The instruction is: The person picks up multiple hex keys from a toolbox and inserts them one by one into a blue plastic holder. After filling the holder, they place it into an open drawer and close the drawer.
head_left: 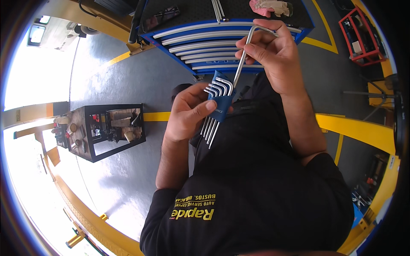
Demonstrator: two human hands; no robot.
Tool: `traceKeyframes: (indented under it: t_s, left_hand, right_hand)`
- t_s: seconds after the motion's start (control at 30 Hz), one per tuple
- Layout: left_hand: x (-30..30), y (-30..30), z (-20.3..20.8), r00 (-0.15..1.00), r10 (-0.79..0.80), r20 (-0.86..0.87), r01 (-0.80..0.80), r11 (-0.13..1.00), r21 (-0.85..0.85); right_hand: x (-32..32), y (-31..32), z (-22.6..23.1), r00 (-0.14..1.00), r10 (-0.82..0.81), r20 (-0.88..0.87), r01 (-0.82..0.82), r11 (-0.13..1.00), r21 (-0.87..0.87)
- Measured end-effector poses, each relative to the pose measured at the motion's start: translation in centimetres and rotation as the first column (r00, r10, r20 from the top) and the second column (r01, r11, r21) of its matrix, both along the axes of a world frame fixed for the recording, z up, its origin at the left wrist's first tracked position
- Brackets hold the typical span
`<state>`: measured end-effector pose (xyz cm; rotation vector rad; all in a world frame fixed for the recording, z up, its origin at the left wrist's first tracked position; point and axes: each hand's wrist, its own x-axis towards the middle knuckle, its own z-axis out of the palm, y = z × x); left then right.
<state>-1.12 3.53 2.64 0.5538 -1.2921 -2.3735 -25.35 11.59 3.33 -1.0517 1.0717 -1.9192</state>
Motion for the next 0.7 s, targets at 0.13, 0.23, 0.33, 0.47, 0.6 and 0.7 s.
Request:
traceKeyframes:
  t_s: [0.13, 0.23, 0.33, 0.47, 0.6, 0.7]
  left_hand:
    - [0.1, -0.9, -1.6, 0.995, -0.093, 0.042, 0.095, 0.995, -0.029]
    - [-0.2, -0.1, -2.6, 0.999, -0.052, 0.017, 0.052, 0.999, 0.006]
    - [-0.4, 0.7, -2.6, 1.0, -0.015, 0.024, 0.015, 1.0, 0.0]
    - [-0.5, 1.2, -1.1, 0.998, 0.049, 0.049, -0.043, 0.992, -0.116]
    - [-0.8, 1.4, 0.3, 0.989, 0.107, 0.102, -0.081, 0.969, -0.234]
    - [-0.8, 1.3, 0.9, 0.987, 0.096, 0.132, -0.065, 0.973, -0.22]
  right_hand:
    - [0.3, -0.8, -0.3, 0.997, 0.027, -0.07, -0.028, 0.999, -0.022]
    - [0.3, -1.2, -0.4, 0.998, 0.021, -0.062, -0.026, 0.996, -0.085]
    - [0.2, -1.5, -0.5, 0.994, 0.056, -0.093, -0.068, 0.99, -0.123]
    - [0.2, -1.8, -0.9, 0.996, 0.047, -0.07, -0.059, 0.983, -0.172]
    - [0.3, -1.8, -1.4, 0.999, 0.045, -0.003, -0.045, 0.985, -0.168]
    - [0.5, -1.6, -1.9, 1.0, 0.017, 0.012, -0.015, 0.989, -0.149]
